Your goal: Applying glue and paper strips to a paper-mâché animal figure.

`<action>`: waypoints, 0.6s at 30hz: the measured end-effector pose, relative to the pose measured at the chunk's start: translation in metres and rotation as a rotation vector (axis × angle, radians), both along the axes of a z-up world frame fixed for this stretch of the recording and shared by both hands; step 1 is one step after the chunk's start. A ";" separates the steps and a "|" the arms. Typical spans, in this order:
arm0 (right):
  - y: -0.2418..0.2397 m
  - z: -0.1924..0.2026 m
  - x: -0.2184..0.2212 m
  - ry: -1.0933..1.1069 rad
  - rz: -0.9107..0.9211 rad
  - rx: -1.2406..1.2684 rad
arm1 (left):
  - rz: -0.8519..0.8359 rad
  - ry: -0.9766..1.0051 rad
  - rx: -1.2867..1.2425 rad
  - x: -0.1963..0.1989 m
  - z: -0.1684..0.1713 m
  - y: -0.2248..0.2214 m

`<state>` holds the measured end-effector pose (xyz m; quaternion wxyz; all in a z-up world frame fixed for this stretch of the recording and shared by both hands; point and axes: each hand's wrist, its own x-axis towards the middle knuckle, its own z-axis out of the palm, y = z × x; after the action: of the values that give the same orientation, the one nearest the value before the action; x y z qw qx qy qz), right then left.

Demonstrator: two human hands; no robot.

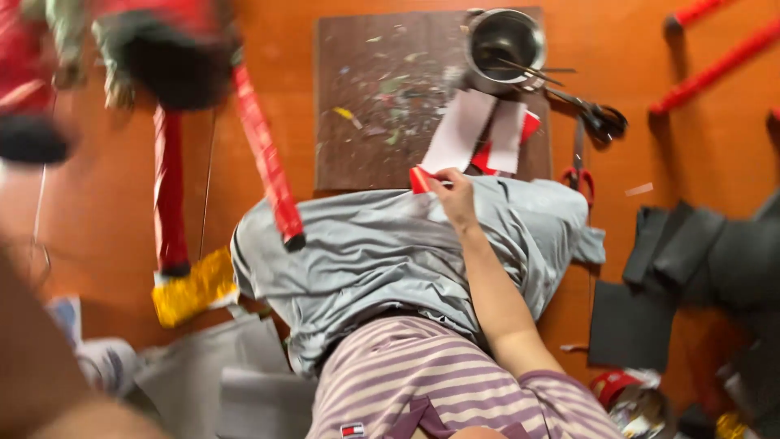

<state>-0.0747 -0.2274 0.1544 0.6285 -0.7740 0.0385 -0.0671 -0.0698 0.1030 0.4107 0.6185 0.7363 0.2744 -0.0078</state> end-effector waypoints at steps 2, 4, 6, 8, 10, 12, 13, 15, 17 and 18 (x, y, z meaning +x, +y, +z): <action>-0.001 -0.001 0.000 0.004 0.028 -0.018 | 0.048 -0.088 -0.087 0.003 0.002 0.001; -0.002 -0.002 0.000 -0.023 0.009 -0.044 | 0.086 -0.185 -0.167 0.006 0.003 0.001; -0.003 -0.006 -0.001 -0.008 0.042 -0.044 | 0.107 -0.288 -0.231 0.016 0.008 0.000; -0.002 -0.002 -0.002 0.000 0.061 -0.039 | 0.111 -0.398 -0.287 0.031 0.017 -0.005; 0.001 0.006 -0.004 0.102 0.100 -0.153 | 0.101 -0.513 -0.343 0.048 0.026 -0.008; 0.002 0.033 -0.017 0.043 0.222 -0.208 | 0.079 -0.634 -0.398 0.057 0.027 -0.018; 0.003 0.047 -0.017 -0.011 0.336 -0.264 | 0.065 -0.703 -0.426 0.071 0.042 -0.018; 0.008 0.101 -0.022 -0.106 0.444 -0.299 | 0.070 -0.764 -0.459 0.062 0.000 -0.034; 0.014 0.157 -0.028 -0.192 0.548 -0.336 | 0.072 -0.816 -0.495 0.047 -0.021 -0.046; 0.017 0.186 -0.029 -0.167 0.656 -0.327 | 0.059 -0.800 -0.527 0.036 -0.020 -0.051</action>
<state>-0.1034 -0.2100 0.3404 0.4858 -0.8270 -0.2743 0.0696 -0.0335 0.0521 0.3911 0.8410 0.4916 0.0241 0.2246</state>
